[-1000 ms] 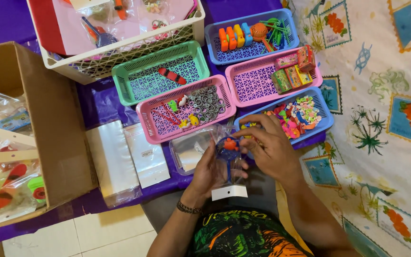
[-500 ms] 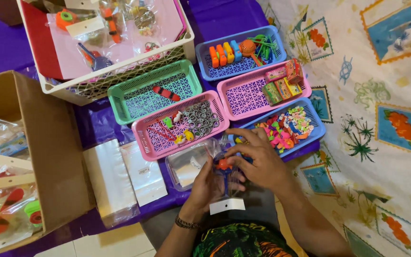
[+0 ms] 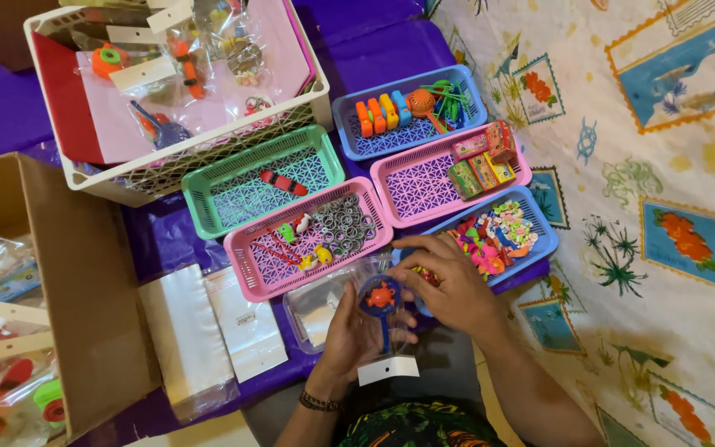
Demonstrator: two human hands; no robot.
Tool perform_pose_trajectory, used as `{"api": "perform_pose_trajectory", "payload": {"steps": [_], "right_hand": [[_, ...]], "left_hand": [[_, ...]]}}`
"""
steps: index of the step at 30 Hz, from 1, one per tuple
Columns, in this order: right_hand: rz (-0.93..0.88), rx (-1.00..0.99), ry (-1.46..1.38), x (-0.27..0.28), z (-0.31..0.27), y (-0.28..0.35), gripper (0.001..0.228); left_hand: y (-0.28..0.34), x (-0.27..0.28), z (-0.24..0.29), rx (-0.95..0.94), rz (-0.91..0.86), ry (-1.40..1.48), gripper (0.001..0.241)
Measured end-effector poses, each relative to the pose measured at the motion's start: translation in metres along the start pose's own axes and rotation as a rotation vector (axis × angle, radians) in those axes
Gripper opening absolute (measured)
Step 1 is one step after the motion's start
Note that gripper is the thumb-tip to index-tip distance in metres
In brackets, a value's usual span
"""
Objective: Packaging small colorful toys into individual plastic bags at a workstation.
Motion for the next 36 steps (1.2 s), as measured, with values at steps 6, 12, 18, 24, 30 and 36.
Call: {"api": "perform_pose_trajectory", "payload": {"steps": [6, 12, 18, 24, 30, 36], "right_hand": [[0.120, -0.187, 0.013, 0.036, 0.032, -0.027, 0.015], [0.325, -0.256, 0.380, 0.097, 0.112, -0.124, 0.006], [0.245, -0.493, 0.606, 0.100, 0.206, -0.184, 0.012], [0.193, -0.471, 0.782, 0.079, 0.266, -0.208, 0.021], [0.133, -0.439, 0.985, 0.065, 0.269, -0.216, 0.037], [0.159, -0.576, 0.826, 0.069, 0.257, -0.210, 0.028]], "left_hand": [[-0.001, -0.004, 0.005, 0.039, 0.055, -0.003, 0.073], [-0.003, -0.011, 0.011, 0.018, 0.034, -0.030, 0.074], [-0.004, 0.004, 0.014, -0.003, 0.022, 0.040, 0.074], [0.001, 0.021, 0.018, -0.021, 0.046, 0.048, 0.075], [0.002, 0.023, 0.027, -0.044, 0.070, 0.027, 0.072], [0.004, 0.015, 0.035, -0.042, 0.096, 0.017, 0.073]]}}
Point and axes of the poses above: each hand's wrist, its own y-axis away from the middle knuckle, its own x-axis out of the back of the hand, z = x × y, the point moved 4 cm from there along -y, towards the middle knuckle, and after that the axes turned 5 degrees about -y, right-handed, at the moved point
